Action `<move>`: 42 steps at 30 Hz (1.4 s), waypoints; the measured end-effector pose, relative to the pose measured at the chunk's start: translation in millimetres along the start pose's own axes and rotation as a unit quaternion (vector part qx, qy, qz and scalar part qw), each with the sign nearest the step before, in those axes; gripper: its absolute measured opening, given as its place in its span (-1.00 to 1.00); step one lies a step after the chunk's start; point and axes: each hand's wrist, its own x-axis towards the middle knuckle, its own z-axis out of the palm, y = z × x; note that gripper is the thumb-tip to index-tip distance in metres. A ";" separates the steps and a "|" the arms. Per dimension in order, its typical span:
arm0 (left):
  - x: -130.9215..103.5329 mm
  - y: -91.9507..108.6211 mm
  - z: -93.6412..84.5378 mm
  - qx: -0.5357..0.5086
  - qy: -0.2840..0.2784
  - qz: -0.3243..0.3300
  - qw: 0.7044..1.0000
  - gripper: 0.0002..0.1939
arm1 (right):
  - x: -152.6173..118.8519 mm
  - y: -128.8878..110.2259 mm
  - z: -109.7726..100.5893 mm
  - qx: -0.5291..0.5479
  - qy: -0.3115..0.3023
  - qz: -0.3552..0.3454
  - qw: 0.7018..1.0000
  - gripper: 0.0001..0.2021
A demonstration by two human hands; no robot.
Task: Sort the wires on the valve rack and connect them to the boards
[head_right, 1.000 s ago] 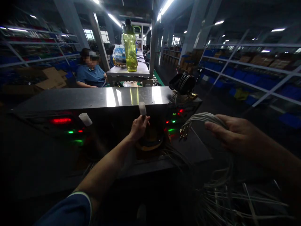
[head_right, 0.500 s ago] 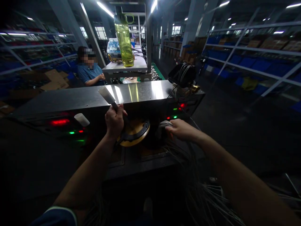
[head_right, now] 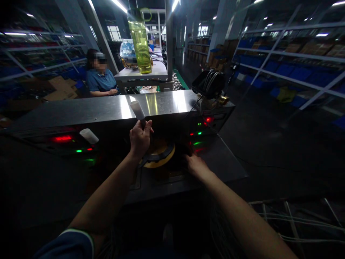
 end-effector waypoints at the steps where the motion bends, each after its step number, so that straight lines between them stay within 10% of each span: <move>1: -0.2 -0.5 1.5 0.002 -0.002 -0.002 1.000 -0.70 | 0.4 -1.1 -2.5 -0.015 -0.026 0.009 1.000 -0.62; 9: -0.7 -3.2 13.2 0.017 -0.018 -0.009 1.000 -0.73 | 2.7 -23.6 -1.5 -0.057 -0.095 -0.032 0.993 -0.56; 16: -10.8 1.3 39.5 0.048 -0.075 -0.005 0.996 -0.79 | -29.9 -1.2 30.4 -0.075 0.016 -0.079 0.994 -0.38; 23: -17.7 3.2 58.6 0.037 -0.103 -0.011 0.994 -0.80 | -36.0 0.7 23.4 -0.141 0.090 -0.055 0.984 -0.72; 37: 9.0 0.3 30.1 -0.054 0.008 -0.013 0.998 -0.71 | 4.5 -19.5 24.5 0.013 0.107 0.006 0.994 -0.87; 42: 8.5 2.5 25.5 -0.056 0.019 -0.016 0.998 -0.74 | 0.4 -8.5 15.7 0.030 0.148 0.058 0.987 -0.64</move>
